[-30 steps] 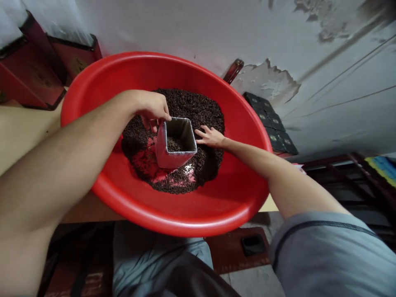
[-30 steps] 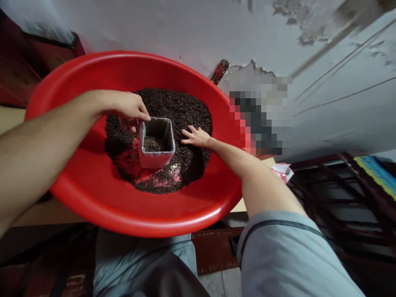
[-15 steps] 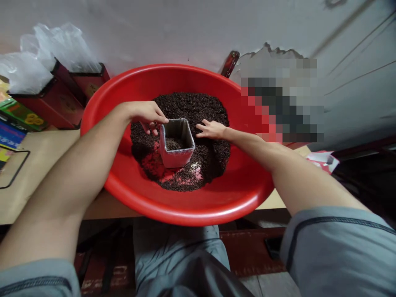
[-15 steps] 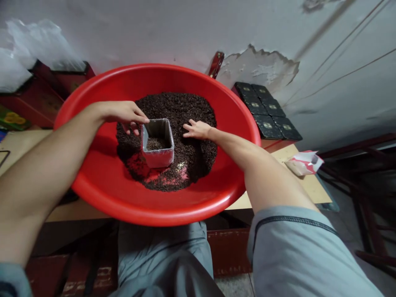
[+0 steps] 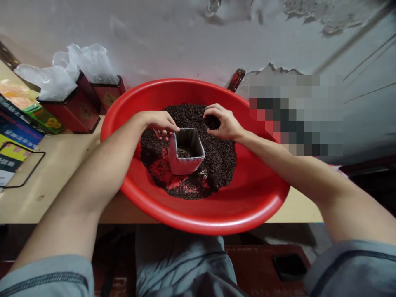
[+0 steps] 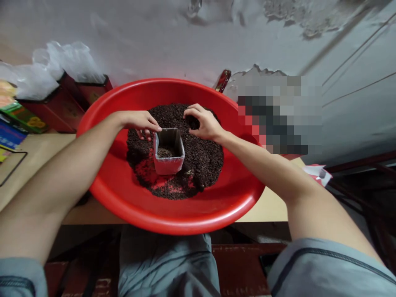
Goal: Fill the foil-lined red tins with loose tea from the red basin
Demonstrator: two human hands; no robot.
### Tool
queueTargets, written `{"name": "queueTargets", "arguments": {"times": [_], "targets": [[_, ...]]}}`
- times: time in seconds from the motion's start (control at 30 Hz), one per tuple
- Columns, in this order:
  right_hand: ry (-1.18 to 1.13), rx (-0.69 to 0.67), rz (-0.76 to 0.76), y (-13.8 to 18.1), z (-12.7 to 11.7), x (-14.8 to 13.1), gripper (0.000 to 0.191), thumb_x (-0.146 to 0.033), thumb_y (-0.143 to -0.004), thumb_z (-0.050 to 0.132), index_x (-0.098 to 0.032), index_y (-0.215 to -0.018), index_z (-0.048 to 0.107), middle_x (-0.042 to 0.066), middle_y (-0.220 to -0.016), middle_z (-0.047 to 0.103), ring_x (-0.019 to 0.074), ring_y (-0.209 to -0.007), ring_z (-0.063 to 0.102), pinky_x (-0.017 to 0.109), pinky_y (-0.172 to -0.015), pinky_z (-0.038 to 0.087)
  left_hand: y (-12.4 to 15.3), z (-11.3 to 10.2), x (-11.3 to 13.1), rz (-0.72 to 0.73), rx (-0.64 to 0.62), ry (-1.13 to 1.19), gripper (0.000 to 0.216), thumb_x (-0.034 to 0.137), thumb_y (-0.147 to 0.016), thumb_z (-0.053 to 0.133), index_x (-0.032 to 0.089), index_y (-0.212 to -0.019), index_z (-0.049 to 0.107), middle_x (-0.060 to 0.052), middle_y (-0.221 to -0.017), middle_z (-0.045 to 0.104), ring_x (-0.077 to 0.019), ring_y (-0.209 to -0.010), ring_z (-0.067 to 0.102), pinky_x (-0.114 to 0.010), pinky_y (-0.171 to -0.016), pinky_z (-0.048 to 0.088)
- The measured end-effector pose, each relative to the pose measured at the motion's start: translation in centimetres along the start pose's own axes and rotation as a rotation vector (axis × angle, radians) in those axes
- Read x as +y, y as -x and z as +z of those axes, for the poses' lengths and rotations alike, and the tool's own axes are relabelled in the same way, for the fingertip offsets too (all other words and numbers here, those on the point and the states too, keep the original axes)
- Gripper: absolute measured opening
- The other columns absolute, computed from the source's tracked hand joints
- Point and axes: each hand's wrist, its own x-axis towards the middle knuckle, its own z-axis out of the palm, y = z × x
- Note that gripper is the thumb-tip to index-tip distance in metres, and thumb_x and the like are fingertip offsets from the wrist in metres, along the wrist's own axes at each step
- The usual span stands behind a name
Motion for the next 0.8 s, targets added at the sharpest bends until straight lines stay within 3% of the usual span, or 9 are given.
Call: {"name": "queueTargets", "arguments": {"times": [0.1, 0.33, 0.5, 0.67, 0.8], "targets": [[-0.181, 0.169, 0.063, -0.4, -0.8, -3.3, 0.048, -0.034, -0.079, 0.075, -0.022, -0.125, 0.066, 0.007, -0.127, 0.065, 0.0284, -0.122, 0.062, 0.049, -0.111, 0.052, -0.2, 0.0, 0.0, 0.012, 0.0, 0.013, 0.046, 0.05, -0.088, 0.078, 0.024, -0.125, 0.083, -0.01, -0.11, 0.083, -0.0248, -0.103, 0.08, -0.03, -0.089, 0.061], [-0.432, 0.291, 0.204, -1.3, 1.4, -9.3, 0.06, -0.054, -0.081, 0.082, -0.025, -0.129, 0.06, 0.005, -0.126, 0.066, 0.0271, -0.121, 0.064, 0.052, -0.114, 0.053, 0.1, 0.3, 0.2, 0.015, 0.031, 0.017, 0.041, 0.048, -0.086, 0.081, 0.023, -0.118, 0.085, -0.01, -0.111, 0.082, -0.0247, -0.102, 0.08, -0.032, -0.091, 0.063], [-0.507, 0.35, 0.24, -1.2, 3.1, -10.3, 0.054, -0.062, -0.083, 0.082, -0.027, -0.116, 0.058, 0.003, -0.118, 0.067, 0.0231, -0.112, 0.064, 0.044, -0.108, 0.054, 0.3, 0.5, 0.4, 0.011, 0.035, 0.03, 0.035, 0.04, -0.089, 0.075, 0.022, -0.117, 0.085, -0.009, -0.105, 0.081, -0.0218, -0.093, 0.079, -0.03, -0.087, 0.064], [-0.545, 0.351, 0.251, -1.0, 3.3, -10.7, 0.048, -0.063, -0.084, 0.083, -0.025, -0.106, 0.062, 0.004, -0.118, 0.069, 0.0238, -0.118, 0.064, 0.043, -0.113, 0.048, -0.1, 0.4, 0.4, 0.02, 0.0, 0.009, 0.038, 0.03, -0.09, 0.068, 0.021, -0.124, 0.081, -0.008, -0.106, 0.081, -0.0202, -0.092, 0.079, -0.027, -0.084, 0.063], [-0.582, 0.331, 0.281, -1.4, 3.6, -10.6, 0.044, -0.064, -0.084, 0.082, -0.023, -0.09, 0.067, 0.005, -0.115, 0.069, 0.0238, -0.118, 0.064, 0.046, -0.114, 0.047, -0.3, 0.4, 0.3, 0.023, -0.003, 0.01, 0.038, 0.038, -0.093, 0.068, 0.02, -0.126, 0.08, -0.01, -0.111, 0.08, -0.0215, -0.092, 0.079, -0.028, -0.082, 0.064]]}}
